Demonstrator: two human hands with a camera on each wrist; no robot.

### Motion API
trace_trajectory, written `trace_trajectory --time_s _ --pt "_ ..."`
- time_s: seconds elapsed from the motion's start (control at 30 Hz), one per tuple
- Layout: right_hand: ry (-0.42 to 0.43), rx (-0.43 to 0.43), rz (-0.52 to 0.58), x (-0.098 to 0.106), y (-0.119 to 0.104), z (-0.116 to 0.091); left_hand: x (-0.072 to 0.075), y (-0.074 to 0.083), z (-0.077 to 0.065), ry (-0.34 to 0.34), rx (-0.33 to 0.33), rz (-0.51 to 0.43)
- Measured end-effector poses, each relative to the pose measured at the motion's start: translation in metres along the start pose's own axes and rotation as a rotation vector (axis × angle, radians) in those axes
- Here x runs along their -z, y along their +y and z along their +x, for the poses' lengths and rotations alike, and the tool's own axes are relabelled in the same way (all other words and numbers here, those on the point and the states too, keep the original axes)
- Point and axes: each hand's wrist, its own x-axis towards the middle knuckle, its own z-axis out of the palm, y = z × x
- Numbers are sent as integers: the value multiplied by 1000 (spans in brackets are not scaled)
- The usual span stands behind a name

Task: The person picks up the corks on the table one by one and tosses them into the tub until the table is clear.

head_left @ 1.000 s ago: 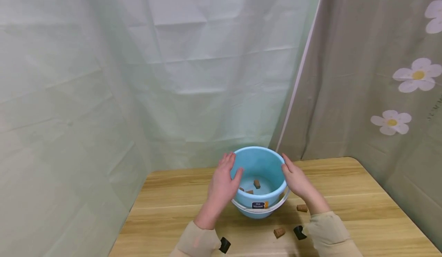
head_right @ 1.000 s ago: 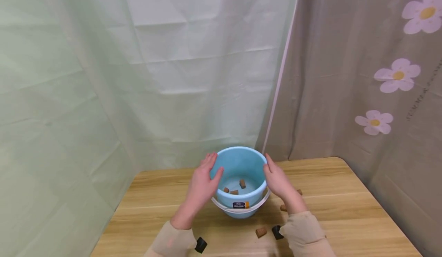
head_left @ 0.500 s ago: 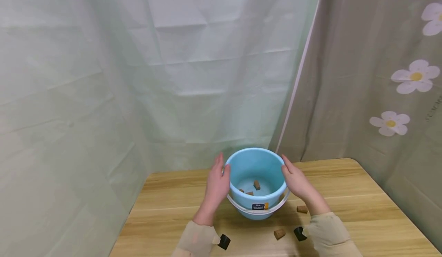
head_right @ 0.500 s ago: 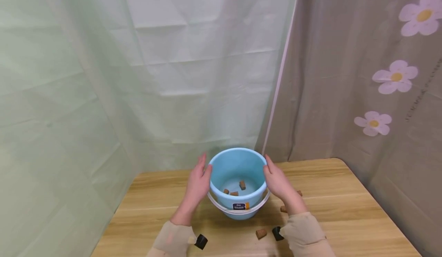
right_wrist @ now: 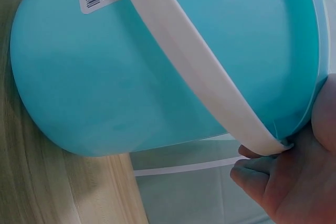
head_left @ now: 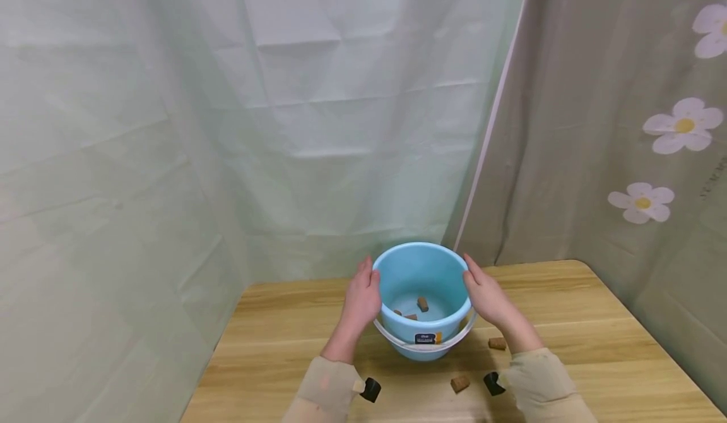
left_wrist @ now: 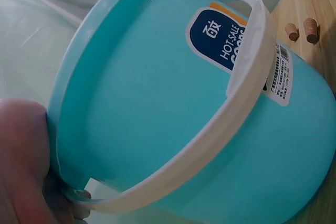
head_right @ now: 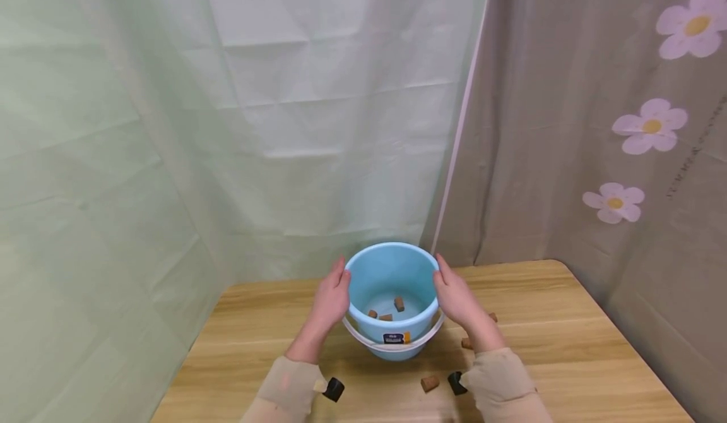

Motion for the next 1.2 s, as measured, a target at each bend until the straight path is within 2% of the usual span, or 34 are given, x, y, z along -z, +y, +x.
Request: trace_trajectory --time_s 0.23,0.57,0.73,1.0,1.2 --pt "-12 4 -6 3 -1 0 3 4 1 -45 -76 129" --pt "-24 73 15 8 1 -4 6 9 0 -63 -84 258" --pt "21 120 33 11 4 -10 7 14 0 -68 -119 362" --pt "183 225 55 15 26 -40 7 18 2 -72 -134 462" --pt "245 195 31 23 46 -74 7 17 2 -91 -103 453"
